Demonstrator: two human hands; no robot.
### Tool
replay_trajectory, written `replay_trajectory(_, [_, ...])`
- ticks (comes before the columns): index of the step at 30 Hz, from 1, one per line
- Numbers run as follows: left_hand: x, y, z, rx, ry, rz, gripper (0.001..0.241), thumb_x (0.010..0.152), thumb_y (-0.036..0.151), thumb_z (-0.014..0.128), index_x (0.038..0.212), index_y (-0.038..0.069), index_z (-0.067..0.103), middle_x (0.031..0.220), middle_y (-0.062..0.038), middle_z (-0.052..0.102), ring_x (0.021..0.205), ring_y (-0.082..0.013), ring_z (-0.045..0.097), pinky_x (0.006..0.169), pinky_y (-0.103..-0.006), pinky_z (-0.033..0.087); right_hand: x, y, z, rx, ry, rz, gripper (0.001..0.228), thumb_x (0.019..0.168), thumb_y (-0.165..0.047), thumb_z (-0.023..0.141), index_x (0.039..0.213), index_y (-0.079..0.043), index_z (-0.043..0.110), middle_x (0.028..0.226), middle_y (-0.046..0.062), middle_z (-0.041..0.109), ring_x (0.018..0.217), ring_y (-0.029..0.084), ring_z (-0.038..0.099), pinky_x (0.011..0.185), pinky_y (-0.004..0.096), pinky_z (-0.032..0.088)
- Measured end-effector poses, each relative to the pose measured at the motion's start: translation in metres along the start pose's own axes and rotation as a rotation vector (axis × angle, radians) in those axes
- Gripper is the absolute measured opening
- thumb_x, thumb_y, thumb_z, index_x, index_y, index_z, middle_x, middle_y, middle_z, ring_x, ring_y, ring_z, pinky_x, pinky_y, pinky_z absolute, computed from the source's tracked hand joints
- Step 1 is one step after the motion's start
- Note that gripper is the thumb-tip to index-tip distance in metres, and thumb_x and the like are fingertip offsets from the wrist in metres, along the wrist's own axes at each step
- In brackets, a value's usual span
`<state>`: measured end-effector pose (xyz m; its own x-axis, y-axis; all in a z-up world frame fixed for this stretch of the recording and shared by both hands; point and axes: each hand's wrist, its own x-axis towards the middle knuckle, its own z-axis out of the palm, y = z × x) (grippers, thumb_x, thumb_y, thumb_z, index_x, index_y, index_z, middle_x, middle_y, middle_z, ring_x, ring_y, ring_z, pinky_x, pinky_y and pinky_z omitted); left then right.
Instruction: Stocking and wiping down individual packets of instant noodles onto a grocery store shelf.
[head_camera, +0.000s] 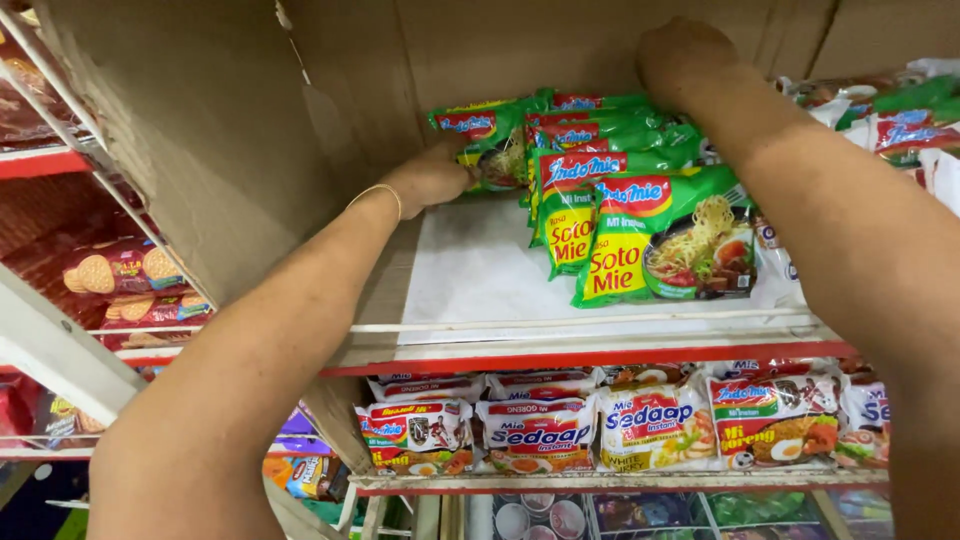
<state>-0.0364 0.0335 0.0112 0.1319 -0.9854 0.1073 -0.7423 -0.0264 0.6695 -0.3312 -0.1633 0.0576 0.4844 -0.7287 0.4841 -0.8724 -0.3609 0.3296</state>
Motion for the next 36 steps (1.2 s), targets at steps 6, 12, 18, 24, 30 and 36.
replay_trajectory(6, [0.022,-0.015,-0.012,-0.010,0.066,0.071,0.052,0.092,0.008,0.052,0.145,0.013,0.054,0.134,-0.008,0.066,0.114,-0.0210,0.063,0.095,-0.0332,0.051,-0.024,-0.005,-0.035,-0.008,0.042,-0.111,0.029,0.094,-0.026,0.063,0.116,-0.016,0.079,0.109,0.014,0.079,0.088,0.043,0.076,0.070,0.055,0.059])
replay_trajectory(12, [0.017,-0.006,-0.015,0.201,0.023,0.070,0.060,0.093,0.016,0.054,0.152,0.014,0.043,0.150,-0.009,0.050,0.134,-0.0261,0.047,0.110,-0.0388,0.041,-0.049,-0.033,-0.072,0.295,-0.280,-0.065,0.045,0.103,-0.045,0.053,0.136,-0.019,0.069,0.135,0.008,0.069,0.123,0.038,0.062,0.105,0.055,0.046])
replay_trajectory(18, [0.025,-0.014,-0.018,0.528,0.030,0.124,0.055,0.093,0.030,0.062,0.144,0.010,0.052,0.139,-0.015,0.059,0.123,-0.0350,0.058,0.101,-0.0459,0.049,-0.074,-0.019,-0.120,0.343,-0.114,-0.054,0.040,0.102,-0.031,0.055,0.139,-0.017,0.066,0.132,0.011,0.069,0.094,0.044,0.069,0.082,0.056,0.054])
replay_trajectory(24, [-0.021,0.027,-0.019,0.268,-0.059,0.282,0.059,0.088,0.046,0.063,0.136,0.012,0.065,0.133,-0.008,0.070,0.115,-0.0243,0.067,0.098,-0.0361,0.051,-0.106,0.006,-0.151,0.400,-0.060,0.136,0.052,0.095,-0.038,0.059,0.140,-0.013,0.065,0.140,0.014,0.063,0.112,0.044,0.065,0.093,0.055,0.052])
replay_trajectory(30, [-0.052,0.059,0.035,0.059,-0.397,0.267,0.099,0.069,0.063,0.075,0.143,0.001,0.054,0.143,-0.020,0.058,0.134,-0.0308,0.057,0.108,-0.0422,0.049,-0.121,0.054,-0.093,0.172,-0.310,-0.004,0.045,0.094,-0.025,0.051,0.134,-0.025,0.072,0.135,0.006,0.071,0.124,0.037,0.065,0.105,0.050,0.052])
replay_trajectory(36, [-0.046,0.051,0.049,-0.187,-0.466,0.296,0.087,0.068,0.047,0.092,0.136,0.000,0.063,0.129,-0.018,0.070,0.122,-0.0272,0.064,0.099,-0.0402,0.057,-0.137,0.067,-0.084,0.121,-0.405,0.093,0.046,0.094,-0.032,0.055,0.138,-0.034,0.069,0.130,0.017,0.075,0.126,0.042,0.065,0.104,0.055,0.053])
